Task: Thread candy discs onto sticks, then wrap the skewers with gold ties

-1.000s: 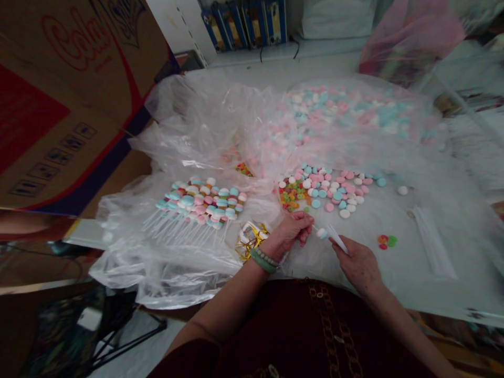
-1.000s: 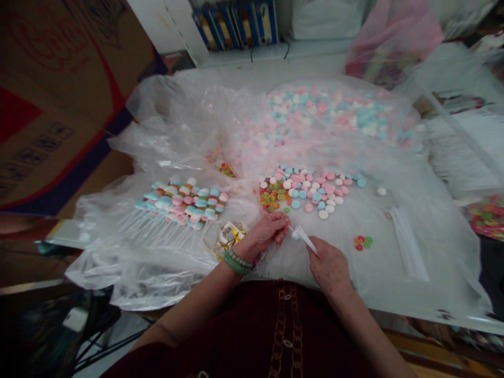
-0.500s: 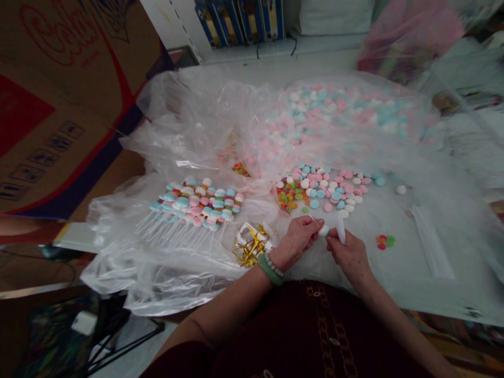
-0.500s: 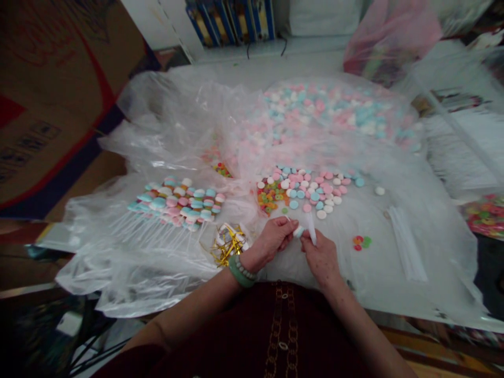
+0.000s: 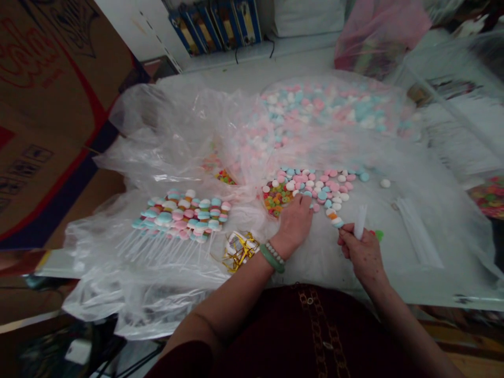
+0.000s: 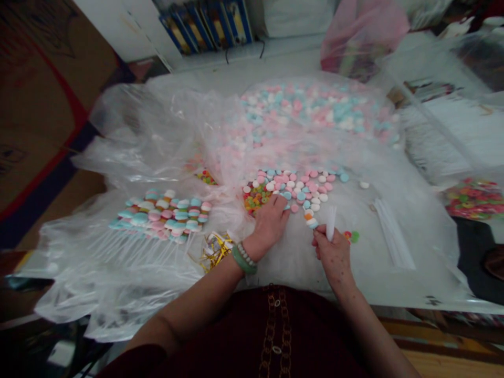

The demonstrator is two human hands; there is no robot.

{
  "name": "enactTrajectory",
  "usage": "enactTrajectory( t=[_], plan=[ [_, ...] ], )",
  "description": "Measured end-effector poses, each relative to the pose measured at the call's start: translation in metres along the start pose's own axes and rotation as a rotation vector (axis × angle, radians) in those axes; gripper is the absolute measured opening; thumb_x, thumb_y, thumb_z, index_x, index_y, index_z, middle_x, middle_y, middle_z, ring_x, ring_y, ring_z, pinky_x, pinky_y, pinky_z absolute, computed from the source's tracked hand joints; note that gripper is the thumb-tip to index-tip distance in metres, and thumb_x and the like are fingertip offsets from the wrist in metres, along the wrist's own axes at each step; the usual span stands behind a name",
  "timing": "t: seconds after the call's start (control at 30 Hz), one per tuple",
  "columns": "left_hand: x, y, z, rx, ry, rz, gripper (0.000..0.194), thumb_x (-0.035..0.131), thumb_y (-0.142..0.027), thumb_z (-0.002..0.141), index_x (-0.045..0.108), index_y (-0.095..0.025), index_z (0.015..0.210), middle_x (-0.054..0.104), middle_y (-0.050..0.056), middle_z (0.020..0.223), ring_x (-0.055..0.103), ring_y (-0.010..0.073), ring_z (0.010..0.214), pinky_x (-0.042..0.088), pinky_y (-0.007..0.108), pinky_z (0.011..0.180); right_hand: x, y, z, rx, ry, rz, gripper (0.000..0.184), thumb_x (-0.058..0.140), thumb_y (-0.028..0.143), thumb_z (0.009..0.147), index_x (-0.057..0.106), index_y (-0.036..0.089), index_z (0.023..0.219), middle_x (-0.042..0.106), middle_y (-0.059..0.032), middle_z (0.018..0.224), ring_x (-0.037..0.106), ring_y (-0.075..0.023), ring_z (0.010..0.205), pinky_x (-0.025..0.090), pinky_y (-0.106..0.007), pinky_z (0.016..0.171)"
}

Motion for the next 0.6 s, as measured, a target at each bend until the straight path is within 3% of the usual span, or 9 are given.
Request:
enactTrajectory(
  t=[0.17,0.23,0.37,0.5,0.6],
  plan=[
    [0.022,-0.014,0.0,0.273,0.049,-0.027,0.033,0.033,-0.015,0.091,0.051,-0.016,0.119,0.053,0.014,0.121,0.054,0.0238,0.101,0.041,0.036,0.085,-0.003,0.0,0.004,0.01,-0.007,0.053,0.022,0.063,0.036,0.066,0.057,0.017,0.076,0.051,0.0049,0.049,0.038,-0.0082,0.036,0.028,-0.02,0.033],
    [0.029,-0.013,-0.005,0.307,0.057,-0.006,0.039,0.032,-0.01,0.09,0.046,-0.014,0.125,0.049,0.017,0.128,0.052,0.0255,0.105,0.039,0.039,0.09,-0.005,0.001,0.004,0.013,-0.012,0.064,0.022,0.063,0.036,0.066,0.057,0.017,0.077,0.051,0.0047,0.05,0.039,-0.0081,0.037,0.029,-0.02,0.034],
    [0.03,-0.006,-0.012,0.293,0.058,0.013,0.035,0.033,-0.01,0.089,0.048,-0.013,0.121,0.052,0.015,0.121,0.05,0.0245,0.105,0.038,0.039,0.092,-0.008,0.001,0.006,0.012,-0.019,0.091,0.021,0.062,0.036,0.067,0.056,0.017,0.075,0.051,0.0049,0.05,0.039,-0.0079,0.037,0.029,-0.02,0.034],
    [0.02,0.002,-0.003,0.17,0.074,-0.101,0.02,0.045,-0.013,0.085,0.054,-0.015,0.103,0.054,0.01,0.103,0.052,0.0209,0.094,0.044,0.033,0.083,-0.005,0.001,0.007,0.022,-0.006,0.112,0.021,0.062,0.035,0.066,0.057,0.017,0.074,0.051,0.0052,0.048,0.039,-0.0085,0.037,0.028,-0.021,0.034],
    [0.016,0.007,0.002,0.143,0.113,-0.187,0.019,0.05,-0.012,0.081,0.053,-0.016,0.099,0.054,0.007,0.099,0.051,0.0195,0.091,0.044,0.032,0.082,-0.003,0.001,0.008,0.025,0.007,0.107,0.019,0.061,0.034,0.066,0.056,0.017,0.073,0.051,0.0053,0.048,0.039,-0.0085,0.036,0.029,-0.021,0.034]
  ],
)
Point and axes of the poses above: each hand's wrist, its own z-axis towards the middle knuckle, its own x-axis out of the palm, y = z × x, the point moved 4 cm from there along z, towards the middle knuckle
